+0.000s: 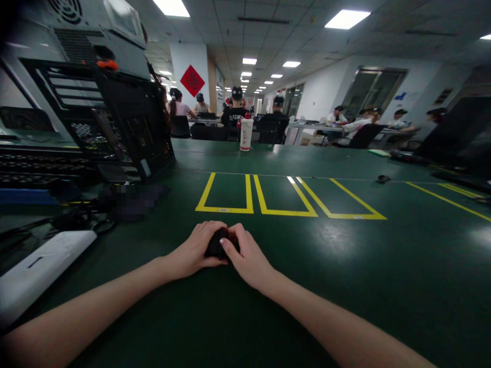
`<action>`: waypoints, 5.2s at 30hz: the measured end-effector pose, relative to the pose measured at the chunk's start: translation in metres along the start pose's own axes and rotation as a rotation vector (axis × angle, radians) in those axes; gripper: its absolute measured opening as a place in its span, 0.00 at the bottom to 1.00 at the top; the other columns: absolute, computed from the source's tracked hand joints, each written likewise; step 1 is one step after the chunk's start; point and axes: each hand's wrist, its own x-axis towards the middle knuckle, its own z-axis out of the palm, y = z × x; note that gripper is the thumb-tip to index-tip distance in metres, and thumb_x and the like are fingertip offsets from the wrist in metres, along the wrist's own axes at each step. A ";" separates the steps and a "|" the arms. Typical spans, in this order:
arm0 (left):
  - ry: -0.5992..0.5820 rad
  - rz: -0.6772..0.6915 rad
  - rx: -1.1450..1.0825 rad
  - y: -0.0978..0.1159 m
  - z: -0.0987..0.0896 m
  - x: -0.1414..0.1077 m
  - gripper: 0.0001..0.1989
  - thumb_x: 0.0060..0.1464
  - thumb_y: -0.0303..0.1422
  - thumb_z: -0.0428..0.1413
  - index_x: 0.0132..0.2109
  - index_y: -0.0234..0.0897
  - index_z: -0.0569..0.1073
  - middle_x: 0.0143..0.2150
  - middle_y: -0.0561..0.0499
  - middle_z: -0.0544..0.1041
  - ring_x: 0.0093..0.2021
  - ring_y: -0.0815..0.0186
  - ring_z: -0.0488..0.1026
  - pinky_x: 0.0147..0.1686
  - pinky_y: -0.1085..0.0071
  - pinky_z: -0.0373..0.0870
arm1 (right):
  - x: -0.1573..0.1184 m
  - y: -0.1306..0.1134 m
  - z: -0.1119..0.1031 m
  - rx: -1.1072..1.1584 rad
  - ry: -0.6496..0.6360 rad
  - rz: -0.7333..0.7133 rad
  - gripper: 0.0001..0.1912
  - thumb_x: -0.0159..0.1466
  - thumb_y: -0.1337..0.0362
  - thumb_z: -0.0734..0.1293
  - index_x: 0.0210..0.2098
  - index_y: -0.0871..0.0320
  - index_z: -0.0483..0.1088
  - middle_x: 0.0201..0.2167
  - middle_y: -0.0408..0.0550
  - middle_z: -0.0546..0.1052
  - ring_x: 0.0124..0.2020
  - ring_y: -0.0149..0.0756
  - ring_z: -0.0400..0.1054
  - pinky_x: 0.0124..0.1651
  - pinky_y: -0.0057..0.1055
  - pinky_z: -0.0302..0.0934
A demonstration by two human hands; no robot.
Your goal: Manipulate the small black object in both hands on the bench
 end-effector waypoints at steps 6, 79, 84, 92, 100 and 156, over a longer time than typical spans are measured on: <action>0.008 0.009 -0.012 0.000 0.001 0.001 0.27 0.48 0.39 0.56 0.52 0.41 0.53 0.48 0.45 0.64 0.47 0.58 0.63 0.45 0.60 0.60 | -0.008 -0.001 -0.002 -0.074 0.012 -0.073 0.09 0.62 0.63 0.58 0.42 0.54 0.59 0.38 0.47 0.67 0.39 0.37 0.63 0.43 0.37 0.59; -0.044 -0.019 -0.015 0.005 -0.006 0.000 0.26 0.50 0.38 0.55 0.53 0.40 0.53 0.48 0.46 0.64 0.46 0.59 0.62 0.45 0.61 0.60 | -0.006 0.001 -0.003 0.010 -0.044 -0.028 0.10 0.61 0.62 0.59 0.43 0.55 0.60 0.40 0.47 0.68 0.42 0.37 0.64 0.45 0.40 0.59; -0.051 -0.010 -0.016 0.005 -0.007 0.000 0.26 0.50 0.38 0.55 0.53 0.41 0.53 0.48 0.46 0.64 0.47 0.58 0.62 0.45 0.60 0.60 | -0.005 0.000 -0.005 0.060 -0.050 -0.082 0.09 0.61 0.62 0.59 0.42 0.54 0.59 0.39 0.45 0.69 0.42 0.35 0.64 0.45 0.38 0.60; -0.032 -0.011 -0.005 0.004 -0.004 0.001 0.28 0.48 0.39 0.57 0.52 0.40 0.54 0.48 0.46 0.64 0.47 0.58 0.62 0.45 0.60 0.60 | -0.001 0.004 -0.001 0.112 -0.013 -0.034 0.09 0.63 0.62 0.57 0.43 0.55 0.58 0.39 0.46 0.69 0.41 0.34 0.65 0.45 0.36 0.60; -0.050 -0.010 -0.012 0.005 -0.006 0.000 0.27 0.49 0.38 0.56 0.53 0.40 0.53 0.48 0.46 0.63 0.47 0.58 0.62 0.45 0.61 0.59 | -0.005 0.000 -0.006 0.063 -0.058 -0.088 0.09 0.61 0.64 0.60 0.42 0.56 0.59 0.38 0.46 0.68 0.41 0.35 0.64 0.45 0.38 0.61; -0.054 -0.024 0.006 0.002 -0.003 0.001 0.27 0.49 0.38 0.56 0.53 0.38 0.53 0.48 0.45 0.63 0.48 0.58 0.62 0.46 0.61 0.59 | -0.005 0.005 -0.004 0.186 -0.057 -0.091 0.11 0.61 0.66 0.60 0.44 0.55 0.59 0.41 0.46 0.66 0.44 0.34 0.64 0.48 0.38 0.61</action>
